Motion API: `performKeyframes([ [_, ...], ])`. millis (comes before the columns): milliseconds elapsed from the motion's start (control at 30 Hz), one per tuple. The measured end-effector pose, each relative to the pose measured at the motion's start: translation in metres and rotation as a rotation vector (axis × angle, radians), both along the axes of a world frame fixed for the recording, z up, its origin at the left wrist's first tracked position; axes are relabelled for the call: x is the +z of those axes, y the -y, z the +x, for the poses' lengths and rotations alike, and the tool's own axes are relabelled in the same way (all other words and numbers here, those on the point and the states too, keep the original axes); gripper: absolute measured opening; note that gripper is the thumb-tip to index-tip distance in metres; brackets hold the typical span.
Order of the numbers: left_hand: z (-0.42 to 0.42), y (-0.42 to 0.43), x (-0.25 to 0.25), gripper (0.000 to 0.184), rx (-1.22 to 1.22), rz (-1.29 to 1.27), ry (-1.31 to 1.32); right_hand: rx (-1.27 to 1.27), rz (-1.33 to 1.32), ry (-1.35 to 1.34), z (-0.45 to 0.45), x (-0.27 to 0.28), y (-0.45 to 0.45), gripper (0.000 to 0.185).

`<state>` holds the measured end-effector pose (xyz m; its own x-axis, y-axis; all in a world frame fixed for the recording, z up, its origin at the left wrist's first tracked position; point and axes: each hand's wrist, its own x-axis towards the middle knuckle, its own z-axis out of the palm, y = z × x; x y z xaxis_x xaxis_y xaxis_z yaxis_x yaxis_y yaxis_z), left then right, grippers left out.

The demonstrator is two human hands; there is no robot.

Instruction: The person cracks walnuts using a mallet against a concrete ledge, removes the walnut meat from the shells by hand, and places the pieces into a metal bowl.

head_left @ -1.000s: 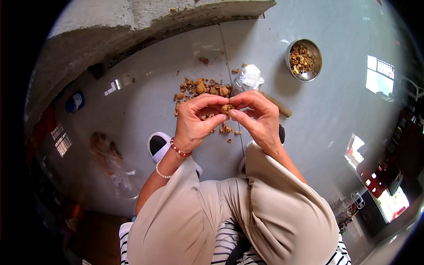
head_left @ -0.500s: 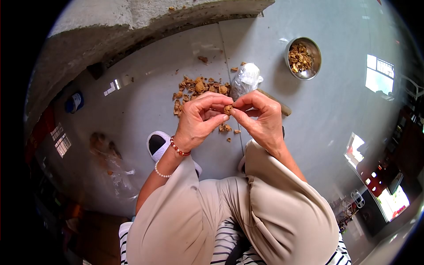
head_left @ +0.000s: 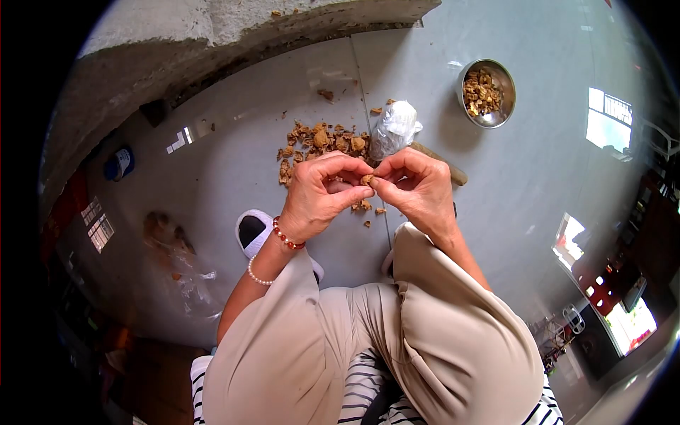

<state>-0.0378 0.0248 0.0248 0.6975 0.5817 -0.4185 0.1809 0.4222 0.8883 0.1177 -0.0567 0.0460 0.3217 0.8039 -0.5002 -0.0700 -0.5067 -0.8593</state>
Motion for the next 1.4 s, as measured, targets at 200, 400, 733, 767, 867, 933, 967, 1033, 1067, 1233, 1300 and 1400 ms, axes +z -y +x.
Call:
performKeyframes([
  [200, -0.008, -0.001, -0.006, 0.023, 0.103, -0.516, 0.082, 0.026, 0.113, 0.025, 0.001, 0.008, -0.004, 0.012],
  [400, -0.012, -0.002, -0.009, 0.026, 0.161, -0.853, 0.189, 0.054, 0.272, 0.153, 0.002, 0.005, 0.000, 0.021],
  [733, -0.013, 0.005, -0.016, 0.023, 0.199, -0.843, 0.230, 0.153, 0.375, 0.300, -0.003, -0.003, 0.002, 0.021],
  [767, -0.013, 0.005, -0.014, 0.023, 0.195, -0.842, 0.219, 0.167, 0.377, 0.292, -0.002, -0.004, 0.001, 0.020],
  [867, -0.014, 0.007, -0.012, 0.022, 0.170, -0.822, 0.176, 0.268, 0.304, 0.261, 0.003, -0.003, 0.000, 0.019],
  [933, -0.016, 0.008, -0.014, 0.022, 0.135, -0.786, 0.138, 0.350, 0.265, 0.243, 0.009, -0.004, -0.001, 0.021],
  [967, -0.015, 0.009, -0.014, 0.022, 0.140, -0.785, 0.128, 0.392, 0.246, 0.232, 0.011, -0.004, -0.001, 0.022],
  [1033, -0.014, 0.010, -0.013, 0.022, 0.151, -0.783, 0.107, 0.434, 0.241, 0.251, 0.013, -0.003, -0.002, 0.022],
  [1067, -0.015, 0.011, -0.013, 0.023, 0.149, -0.782, 0.100, 0.455, 0.239, 0.260, 0.013, -0.002, -0.003, 0.022],
  [1233, -0.016, 0.013, -0.015, 0.023, 0.148, -0.783, 0.096, 0.479, 0.277, 0.310, 0.012, -0.004, -0.003, 0.020],
  [1300, -0.016, 0.013, -0.016, 0.024, 0.146, -0.783, 0.094, 0.466, 0.281, 0.319, 0.011, -0.006, -0.002, 0.020],
  [1400, -0.015, 0.012, -0.013, 0.027, 0.129, -0.794, 0.086, 0.384, 0.265, 0.272, 0.008, -0.009, 0.003, 0.019],
])
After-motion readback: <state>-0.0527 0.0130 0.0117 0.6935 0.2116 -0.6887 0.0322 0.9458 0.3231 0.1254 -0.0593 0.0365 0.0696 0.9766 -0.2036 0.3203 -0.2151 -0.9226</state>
